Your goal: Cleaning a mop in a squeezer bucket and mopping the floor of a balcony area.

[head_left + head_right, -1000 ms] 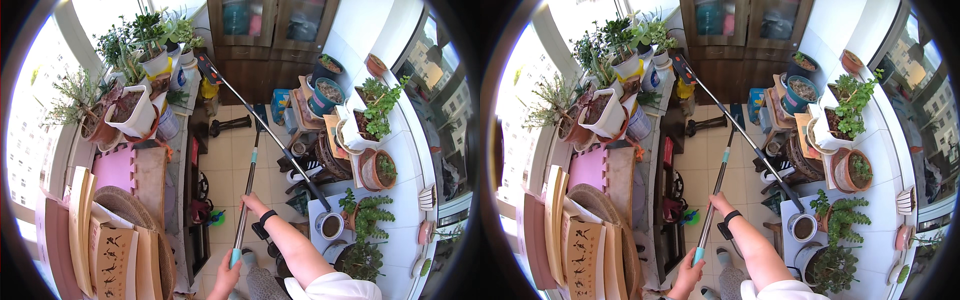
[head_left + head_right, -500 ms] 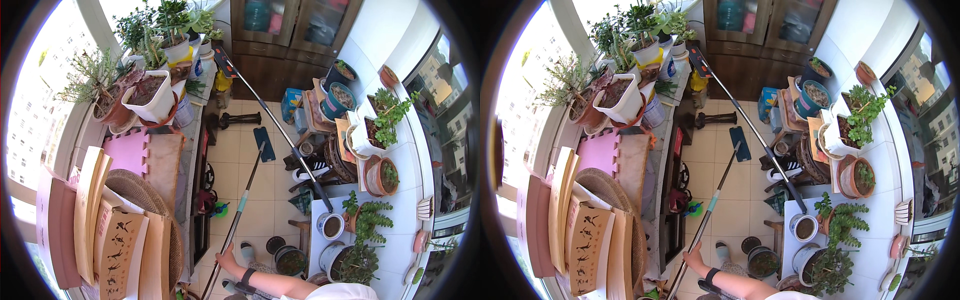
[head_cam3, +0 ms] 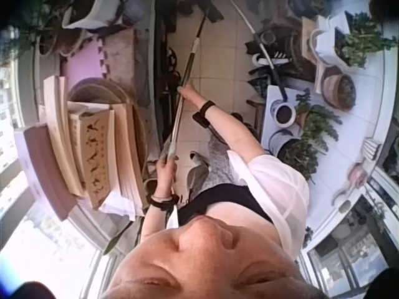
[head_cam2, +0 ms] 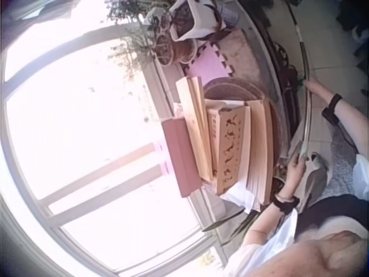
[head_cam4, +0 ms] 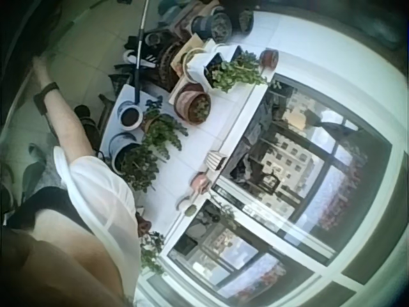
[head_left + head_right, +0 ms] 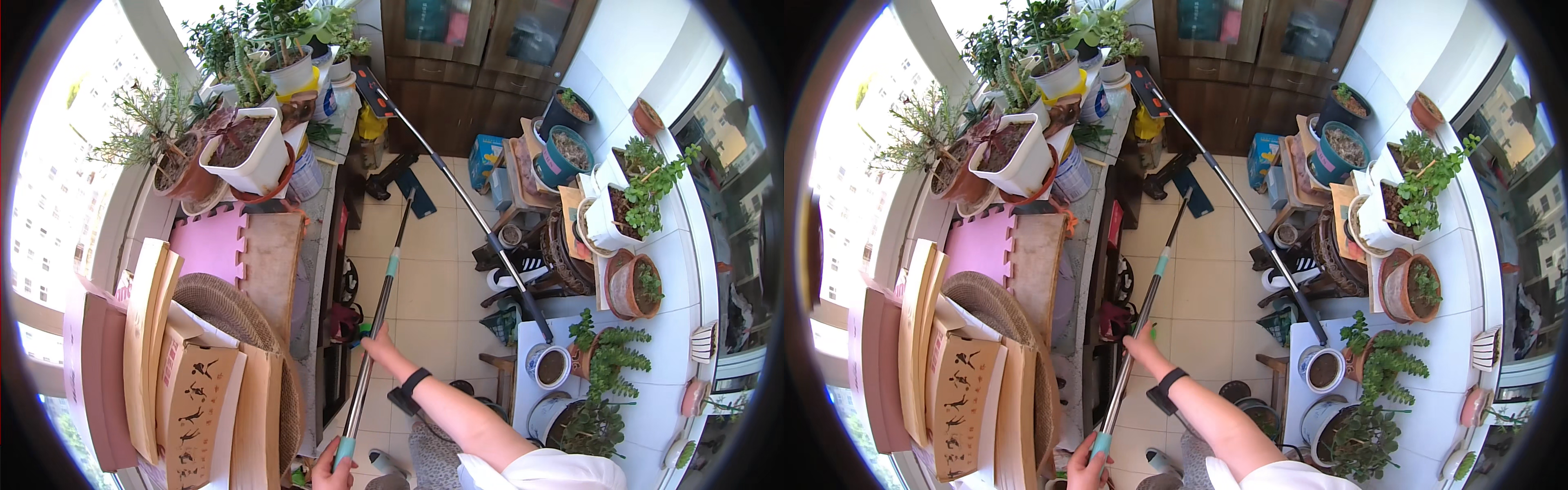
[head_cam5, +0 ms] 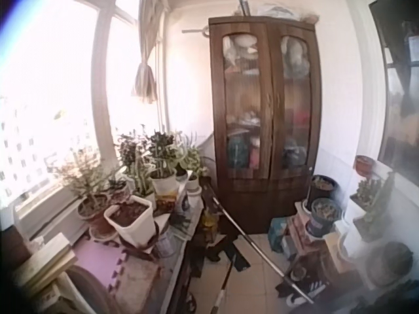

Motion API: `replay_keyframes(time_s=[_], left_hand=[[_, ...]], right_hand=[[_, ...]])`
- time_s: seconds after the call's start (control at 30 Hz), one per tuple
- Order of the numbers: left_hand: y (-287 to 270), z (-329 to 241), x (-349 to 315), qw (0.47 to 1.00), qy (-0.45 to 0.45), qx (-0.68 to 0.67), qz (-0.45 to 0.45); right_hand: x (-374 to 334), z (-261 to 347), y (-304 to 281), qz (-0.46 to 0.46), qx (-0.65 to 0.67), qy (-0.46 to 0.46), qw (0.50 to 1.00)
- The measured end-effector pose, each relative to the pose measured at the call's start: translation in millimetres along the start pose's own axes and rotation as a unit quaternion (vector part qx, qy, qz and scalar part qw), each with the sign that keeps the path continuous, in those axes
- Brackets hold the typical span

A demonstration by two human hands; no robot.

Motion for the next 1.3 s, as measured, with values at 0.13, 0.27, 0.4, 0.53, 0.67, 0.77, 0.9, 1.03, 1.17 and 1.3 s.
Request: replay_keyframes(time_s=[0.13, 0.27, 0.4, 0.53, 0.67, 0.77, 0.9, 1.03, 1.17, 1.3], left_hand=[[27.0, -63.7, 23.6, 0.992, -0.020, -0.125, 0.013], [27.4, -58.2, 38.8, 0.970, -0.081, -0.226, 0.037], [9.3, -14.1, 32.7, 0.959, -0.140, -0.234, 0.072], [-22.4, 35.6, -36.7, 0.978, -0.117, -0.173, -0.009], [-58.2, 91.4, -96.4, 0.979, -0.168, -0.116, -0.012], [-89.3, 129.9, -132.7, 0.972, -0.232, 0.017, 0.013], [-99.8, 118.7, -141.8, 0.975, -0.222, 0.020, -0.010], [-84.1, 91.4, -115.6, 0.985, -0.170, 0.008, -0.017], [-66.4, 64.6, -88.1, 0.989, -0.149, 0.013, 0.001], [-75.7, 68.9, -92.5, 0.987, -0.155, 0.028, 0.000]], right_hand=[[62.8, 11.9, -22.1, -0.054, -0.006, -0.015, 0.998], [55.0, 41.5, -36.5, -0.010, 0.150, 0.046, 0.988], [47.8, 6.9, -33.1, -0.074, -0.010, -0.073, 0.995], [-37.7, -20.7, 9.8, 0.081, -0.152, 0.056, 0.984], [-103.8, -65.0, 46.1, 0.191, -0.256, 0.080, 0.944], [-144.1, -113.9, 81.3, 0.225, -0.313, -0.003, 0.923], [-208.5, -99.0, 112.5, 0.357, -0.365, -0.014, 0.860], [-216.4, -82.0, 114.3, 0.329, -0.399, -0.056, 0.854], [-193.8, -84.9, 108.7, 0.312, -0.381, -0.103, 0.864], [-208.7, -70.9, 110.0, 0.408, -0.420, -0.096, 0.805]])
Point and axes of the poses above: each hand's wrist, its own x-axis towards the middle knuckle, its own y-axis out of the palm, z = x × y, the point moved 3 cm from there along x, towards the middle knuckle, and after that the axes turned 4 degrees about -x, right-handed, at the moved point
